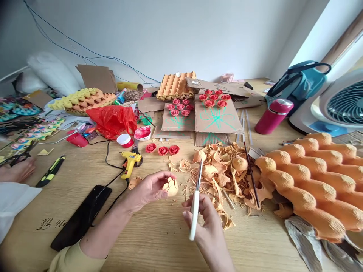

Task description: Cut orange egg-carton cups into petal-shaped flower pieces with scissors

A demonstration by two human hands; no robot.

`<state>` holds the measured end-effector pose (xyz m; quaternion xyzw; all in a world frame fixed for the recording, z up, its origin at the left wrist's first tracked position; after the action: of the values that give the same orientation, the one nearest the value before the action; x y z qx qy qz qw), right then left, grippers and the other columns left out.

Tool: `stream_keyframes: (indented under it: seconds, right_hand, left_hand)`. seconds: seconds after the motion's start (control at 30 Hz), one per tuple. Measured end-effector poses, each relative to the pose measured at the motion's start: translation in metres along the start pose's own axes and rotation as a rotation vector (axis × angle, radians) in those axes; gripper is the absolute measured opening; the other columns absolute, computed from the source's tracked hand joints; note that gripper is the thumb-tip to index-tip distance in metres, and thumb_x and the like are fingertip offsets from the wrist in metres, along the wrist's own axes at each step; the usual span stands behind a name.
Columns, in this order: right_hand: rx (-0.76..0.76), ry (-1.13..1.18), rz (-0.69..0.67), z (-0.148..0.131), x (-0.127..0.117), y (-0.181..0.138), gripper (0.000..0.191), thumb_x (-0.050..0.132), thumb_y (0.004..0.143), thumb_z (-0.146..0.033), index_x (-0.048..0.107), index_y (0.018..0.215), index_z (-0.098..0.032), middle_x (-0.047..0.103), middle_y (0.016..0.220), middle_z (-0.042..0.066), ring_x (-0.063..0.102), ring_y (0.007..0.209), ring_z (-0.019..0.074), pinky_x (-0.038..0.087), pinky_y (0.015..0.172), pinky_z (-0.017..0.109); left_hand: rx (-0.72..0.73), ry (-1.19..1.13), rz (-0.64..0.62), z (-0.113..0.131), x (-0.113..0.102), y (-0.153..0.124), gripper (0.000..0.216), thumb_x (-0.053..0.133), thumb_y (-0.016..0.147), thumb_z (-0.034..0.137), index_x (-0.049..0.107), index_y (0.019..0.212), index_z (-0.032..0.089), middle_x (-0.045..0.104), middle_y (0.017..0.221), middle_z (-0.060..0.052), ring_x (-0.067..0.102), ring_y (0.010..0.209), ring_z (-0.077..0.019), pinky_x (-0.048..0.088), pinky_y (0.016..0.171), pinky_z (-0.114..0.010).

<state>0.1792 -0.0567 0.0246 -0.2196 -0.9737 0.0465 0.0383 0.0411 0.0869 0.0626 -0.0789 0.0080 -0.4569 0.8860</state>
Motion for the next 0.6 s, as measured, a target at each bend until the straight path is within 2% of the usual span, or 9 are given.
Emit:
stream_keyframes:
  seconds: [0.07, 0.2, 0.33, 0.5, 0.6]
  right_hand:
    - [0.008, 0.002, 0.034, 0.0, 0.0, 0.001, 0.043, 0.07, 0.081, -0.057, 0.062, 0.103, -0.022, 0.071, 0.095, 0.009, 0.063, 0.075, 0.0217, 0.052, 0.063, 0.031]
    - [0.046, 0.049, 0.075, -0.001, -0.001, 0.001, 0.049, 0.072, 0.077, -0.061, 0.062, 0.107, -0.023, 0.07, 0.095, 0.007, 0.065, 0.083, 0.0232, 0.054, 0.068, 0.032]
    - [0.067, 0.077, 0.057, -0.001, -0.001, 0.001, 0.051, 0.075, 0.073, -0.062, 0.064, 0.104, -0.023, 0.066, 0.085, 0.003, 0.062, 0.077, 0.0213, 0.053, 0.067, 0.031]
    - [0.109, 0.13, -0.008, -0.002, 0.001, 0.001, 0.05, 0.07, 0.077, -0.061, 0.062, 0.109, -0.023, 0.068, 0.089, 0.006, 0.062, 0.081, 0.0239, 0.052, 0.068, 0.033]
    - [0.09, 0.113, 0.014, -0.005, -0.001, 0.001, 0.051, 0.068, 0.078, -0.062, 0.06, 0.111, -0.023, 0.069, 0.091, 0.008, 0.063, 0.077, 0.0251, 0.052, 0.065, 0.035]
  left_hand:
    - [0.016, 0.005, -0.046, 0.005, 0.017, -0.003, 0.059, 0.082, 0.069, 0.054, 0.063, 0.113, 0.019, 0.064, 0.094, -0.005, 0.061, 0.086, -0.018, 0.049, 0.075, -0.028]
    - [0.158, 0.405, -0.005, 0.022, 0.037, -0.011, 0.045, 0.083, 0.073, 0.039, 0.067, 0.111, 0.023, 0.065, 0.108, -0.006, 0.061, 0.099, -0.0219, 0.049, 0.087, -0.032]
    - [0.256, 0.541, -0.013, 0.031, 0.047, -0.016, 0.038, 0.081, 0.075, 0.029, 0.066, 0.11, 0.024, 0.067, 0.113, -0.007, 0.063, 0.104, -0.0222, 0.049, 0.093, -0.032]
    - [0.262, 0.5, -0.002, 0.036, 0.041, -0.022, 0.041, 0.079, 0.078, 0.032, 0.064, 0.115, 0.023, 0.068, 0.114, -0.007, 0.065, 0.102, -0.0219, 0.052, 0.09, -0.032]
    - [0.316, 0.575, 0.15, 0.041, 0.018, -0.023, 0.04, 0.073, 0.083, 0.03, 0.062, 0.121, 0.025, 0.066, 0.117, -0.008, 0.064, 0.103, -0.0218, 0.053, 0.087, -0.032]
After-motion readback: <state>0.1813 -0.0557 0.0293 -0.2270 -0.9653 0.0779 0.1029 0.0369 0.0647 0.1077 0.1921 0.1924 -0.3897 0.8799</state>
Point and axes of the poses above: each hand's wrist, its own y-axis towards the middle knuckle, its own x-axis out of the palm, z = x × y, the point moved 4 cm from there along y, towards the middle knuckle
